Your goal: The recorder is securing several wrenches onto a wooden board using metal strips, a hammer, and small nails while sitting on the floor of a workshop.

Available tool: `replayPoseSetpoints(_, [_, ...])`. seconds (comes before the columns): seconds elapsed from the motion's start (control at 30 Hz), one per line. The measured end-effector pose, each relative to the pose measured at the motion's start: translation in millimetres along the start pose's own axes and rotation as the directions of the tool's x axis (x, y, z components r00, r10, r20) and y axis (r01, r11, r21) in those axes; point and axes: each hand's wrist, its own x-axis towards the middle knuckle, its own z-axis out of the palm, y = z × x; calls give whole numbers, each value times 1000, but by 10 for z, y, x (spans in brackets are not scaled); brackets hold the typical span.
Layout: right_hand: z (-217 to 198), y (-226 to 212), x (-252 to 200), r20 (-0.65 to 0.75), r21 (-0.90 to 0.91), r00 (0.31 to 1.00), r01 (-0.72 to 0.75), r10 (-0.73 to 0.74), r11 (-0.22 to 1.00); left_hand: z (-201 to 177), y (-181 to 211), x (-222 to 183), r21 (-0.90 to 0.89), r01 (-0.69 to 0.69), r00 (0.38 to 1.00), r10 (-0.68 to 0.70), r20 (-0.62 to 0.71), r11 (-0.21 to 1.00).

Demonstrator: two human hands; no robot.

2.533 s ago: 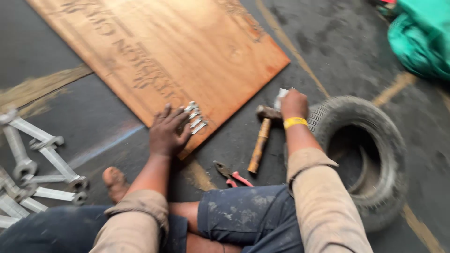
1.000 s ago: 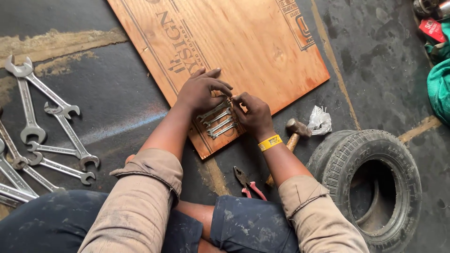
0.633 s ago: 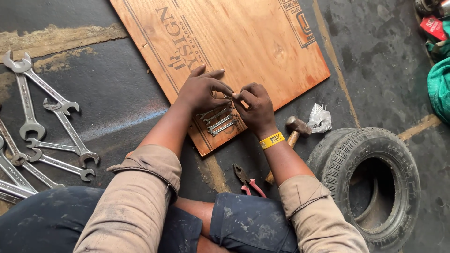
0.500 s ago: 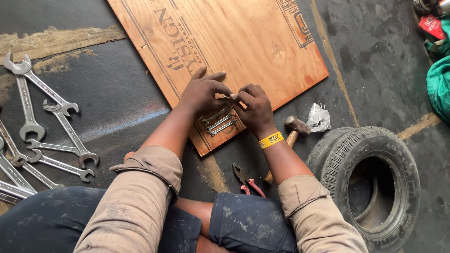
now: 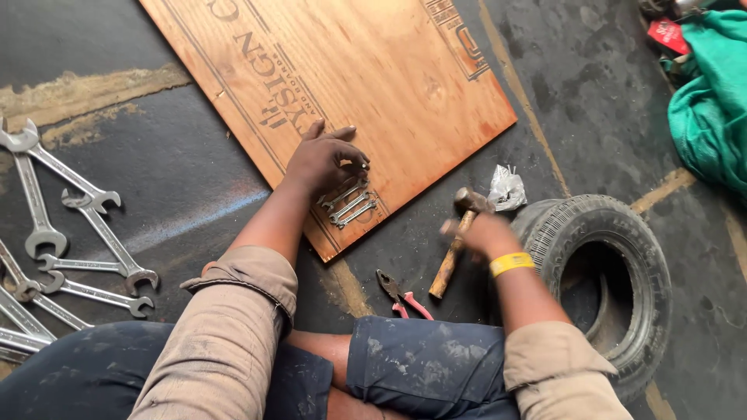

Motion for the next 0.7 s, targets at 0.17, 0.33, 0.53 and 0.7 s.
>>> replayPoseSetpoints(0.17, [796,493,569,136,125,990,-39,22,991,-30,52,-25,39,-2,1000,2,14,999])
replayPoseSetpoints(0.33, [138,112,-111,68,841,989,15,-133,541,-4,5,4,51,6,1000,-7,20,999])
replayPoseSetpoints(0.53, [-360,-785,-1142,-259,861,923,354,-284,366,-44,70,-27,56,16,998,-20,68,998])
replayPoseSetpoints(0.7, [63,-986,-1012,-443,557,829,553,-341,620,-6,17,24,67,50,995,-56,87,997])
